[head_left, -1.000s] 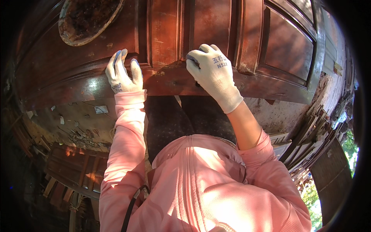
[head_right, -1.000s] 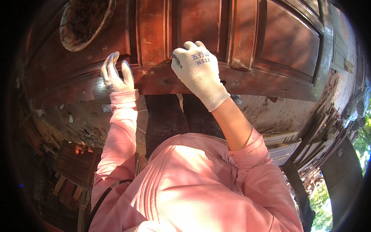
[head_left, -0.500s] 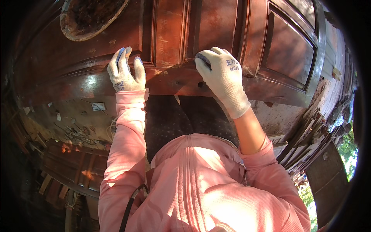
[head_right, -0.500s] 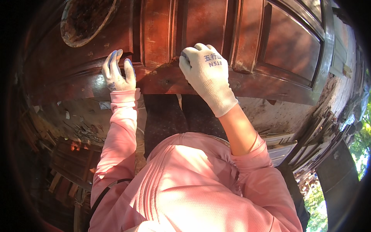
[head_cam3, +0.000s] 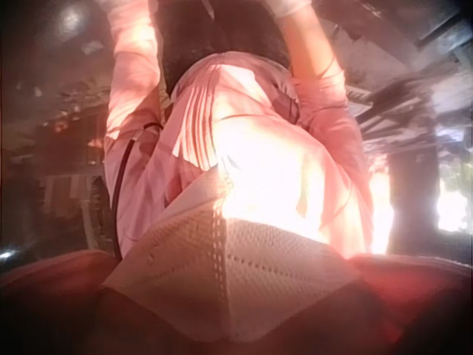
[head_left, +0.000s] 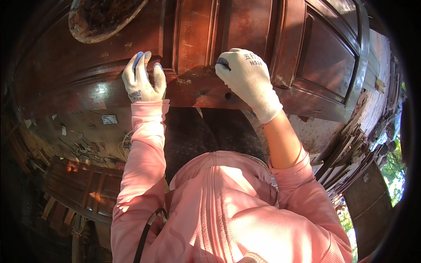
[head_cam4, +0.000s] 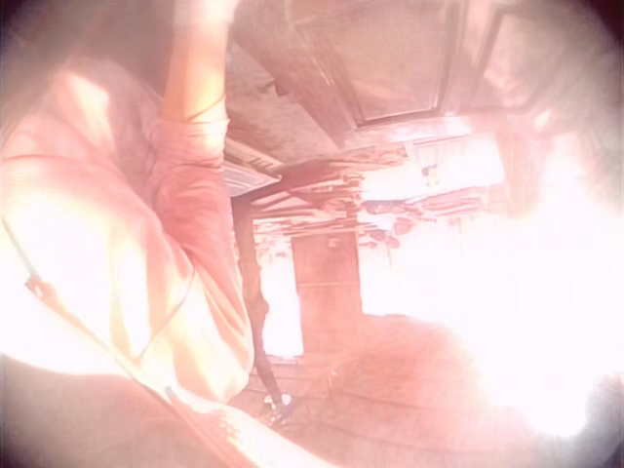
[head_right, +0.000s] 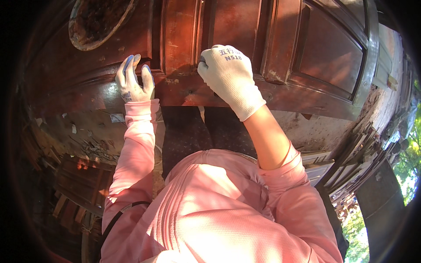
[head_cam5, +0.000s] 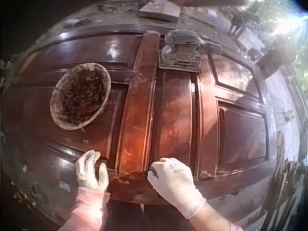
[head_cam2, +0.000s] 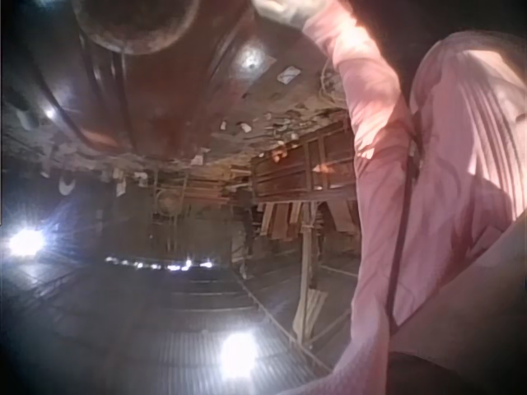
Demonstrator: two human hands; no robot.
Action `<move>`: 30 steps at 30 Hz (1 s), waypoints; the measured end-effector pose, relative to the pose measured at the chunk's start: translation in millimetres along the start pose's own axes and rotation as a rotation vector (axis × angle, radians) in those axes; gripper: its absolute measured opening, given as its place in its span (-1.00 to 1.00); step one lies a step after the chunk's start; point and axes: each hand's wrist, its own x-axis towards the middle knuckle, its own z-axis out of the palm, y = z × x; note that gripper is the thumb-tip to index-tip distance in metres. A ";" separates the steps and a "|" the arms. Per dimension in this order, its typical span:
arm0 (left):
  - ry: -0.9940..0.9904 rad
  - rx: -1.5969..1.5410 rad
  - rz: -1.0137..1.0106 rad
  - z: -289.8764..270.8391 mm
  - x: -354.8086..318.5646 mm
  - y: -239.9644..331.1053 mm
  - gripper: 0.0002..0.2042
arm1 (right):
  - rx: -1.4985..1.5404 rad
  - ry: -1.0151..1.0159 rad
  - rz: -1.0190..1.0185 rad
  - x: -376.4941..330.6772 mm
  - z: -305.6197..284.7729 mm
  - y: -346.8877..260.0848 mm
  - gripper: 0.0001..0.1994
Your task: The person applies a dark wood filler to the grooves and edges of a large wooden door using a small tool and their gloved fingers. They repeatedly scoop filler from a bowl and smooth it into the carved details.
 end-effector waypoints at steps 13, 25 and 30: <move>-0.014 0.155 0.069 -7.2 5.1 5.2 -0.67 | 0.147 -0.108 0.111 14.6 -30.4 10.4 -0.75; -0.052 0.203 0.089 -7.3 4.9 2.0 -0.66 | -0.029 -0.097 0.050 22.3 -5.0 13.6 -0.77; -0.066 0.189 0.024 -9.2 5.5 13.7 -0.63 | -0.026 -0.055 -0.058 23.3 1.4 16.5 -0.79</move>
